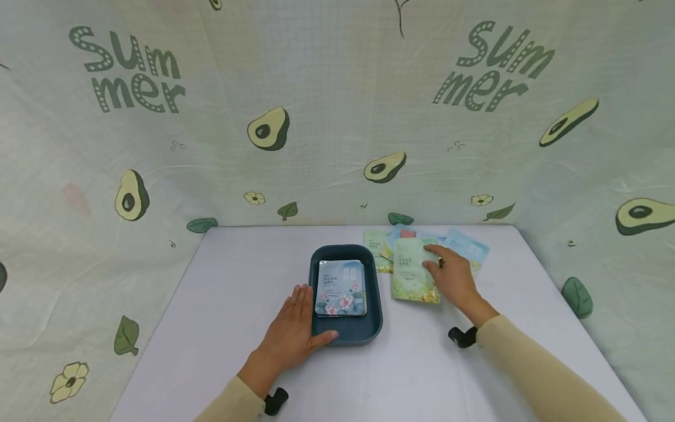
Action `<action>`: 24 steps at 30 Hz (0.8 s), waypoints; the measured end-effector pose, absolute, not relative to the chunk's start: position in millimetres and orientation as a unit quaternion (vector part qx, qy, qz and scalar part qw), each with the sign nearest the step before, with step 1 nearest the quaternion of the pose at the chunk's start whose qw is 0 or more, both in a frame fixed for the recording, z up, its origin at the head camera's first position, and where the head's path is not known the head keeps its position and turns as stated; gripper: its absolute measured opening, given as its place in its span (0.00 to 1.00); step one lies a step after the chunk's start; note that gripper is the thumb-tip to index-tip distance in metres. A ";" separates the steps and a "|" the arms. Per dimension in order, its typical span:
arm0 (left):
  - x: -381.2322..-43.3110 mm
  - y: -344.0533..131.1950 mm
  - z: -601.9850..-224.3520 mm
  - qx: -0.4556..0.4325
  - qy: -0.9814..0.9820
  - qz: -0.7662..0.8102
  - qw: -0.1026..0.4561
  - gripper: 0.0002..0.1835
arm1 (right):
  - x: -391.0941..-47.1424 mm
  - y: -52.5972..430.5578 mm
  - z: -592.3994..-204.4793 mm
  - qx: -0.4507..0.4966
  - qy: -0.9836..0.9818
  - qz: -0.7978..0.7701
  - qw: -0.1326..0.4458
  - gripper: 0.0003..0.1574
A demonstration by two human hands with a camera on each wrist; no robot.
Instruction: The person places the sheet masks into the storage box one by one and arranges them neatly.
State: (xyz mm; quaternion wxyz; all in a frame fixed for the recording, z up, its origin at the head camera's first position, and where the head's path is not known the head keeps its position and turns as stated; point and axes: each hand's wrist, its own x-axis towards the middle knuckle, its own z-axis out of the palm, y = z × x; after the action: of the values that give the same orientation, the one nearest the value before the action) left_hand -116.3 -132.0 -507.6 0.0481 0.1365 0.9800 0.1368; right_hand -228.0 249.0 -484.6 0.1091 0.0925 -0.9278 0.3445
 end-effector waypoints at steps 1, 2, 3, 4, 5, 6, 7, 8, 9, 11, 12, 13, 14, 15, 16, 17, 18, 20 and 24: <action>-116.5 -132.2 -507.5 0.137 0.980 0.136 0.049 0.64 | -227.8 248.1 -482.0 0.091 -0.926 0.350 0.111 0.25; -116.7 -132.4 -507.4 0.138 0.980 0.135 0.050 0.64 | -227.7 247.0 -479.4 0.089 -0.924 0.355 0.114 0.25; -116.8 -132.5 -507.1 0.138 0.980 0.134 0.051 0.64 | -227.5 245.6 -476.6 0.089 -0.922 0.359 0.117 0.25; -116.9 -132.6 -506.9 0.139 0.980 0.133 0.052 0.64 | -227.3 244.1 -473.9 0.089 -0.920 0.363 0.121 0.25; -117.0 -132.7 -506.7 0.140 0.980 0.132 0.052 0.64 | -227.0 242.4 -471.1 0.090 -0.918 0.365 0.126 0.25; -117.2 -132.8 -506.6 0.140 0.980 0.130 0.052 0.64 | -227.0 240.7 -468.3 0.091 -0.917 0.366 0.130 0.25; -117.4 -132.9 -506.4 0.141 0.980 0.129 0.052 0.64 | -226.8 238.8 -465.5 0.091 -0.915 0.370 0.133 0.25; -117.5 -132.9 -506.2 0.141 0.980 0.128 0.052 0.64 | -226.9 236.9 -463.0 0.091 -0.913 0.375 0.134 0.24; -117.7 -132.9 -506.0 0.142 0.980 0.126 0.053 0.64 | -227.1 235.0 -460.5 0.091 -0.911 0.379 0.134 0.24; -118.1 -132.7 -506.1 0.143 0.981 0.124 0.051 0.64 | -226.2 230.4 -454.7 0.088 -0.905 0.393 0.133 0.25; -118.1 -132.6 -506.2 0.144 0.981 0.124 0.051 0.64 | -225.7 227.8 -451.8 0.087 -0.902 0.402 0.130 0.25; -118.4 -132.4 -506.3 0.144 0.981 0.123 0.050 0.64 | -225.3 224.8 -448.9 0.086 -0.899 0.411 0.128 0.25; -118.6 -132.2 -506.3 0.145 0.981 0.122 0.049 0.64 | -225.1 221.5 -446.6 0.084 -0.896 0.419 0.124 0.25; -118.9 -132.1 -506.4 0.145 0.981 0.122 0.049 0.64 | -224.8 217.6 -444.2 0.082 -0.892 0.428 0.120 0.25; -118.9 -132.2 -506.6 0.145 0.981 0.123 0.049 0.64 | -224.4 213.2 -442.3 0.080 -0.887 0.440 0.115 0.25; -118.9 -132.3 -506.7 0.144 0.981 0.123 0.049 0.64 | -224.4 208.6 -441.3 0.077 -0.883 0.451 0.107 0.25; -118.9 -132.4 -506.6 0.144 0.981 0.124 0.049 0.64 | -224.6 203.4 -440.5 0.074 -0.878 0.463 0.099 0.25; -118.9 -132.7 -506.5 0.142 0.981 0.125 0.050 0.64 | -224.9 192.2 -440.9 0.065 -0.870 0.480 0.086 0.25; -119.2 -133.0 -506.4 0.143 0.981 0.124 0.047 0.64 | -223.9 167.2 -445.1 0.059 -0.865 0.494 0.056 0.25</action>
State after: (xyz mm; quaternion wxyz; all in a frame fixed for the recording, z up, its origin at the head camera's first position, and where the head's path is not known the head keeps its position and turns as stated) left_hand -119.2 -133.0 -506.4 0.0467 0.1433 0.9808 0.1236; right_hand -223.9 167.2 -445.1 0.0557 0.0592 -0.8654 0.4945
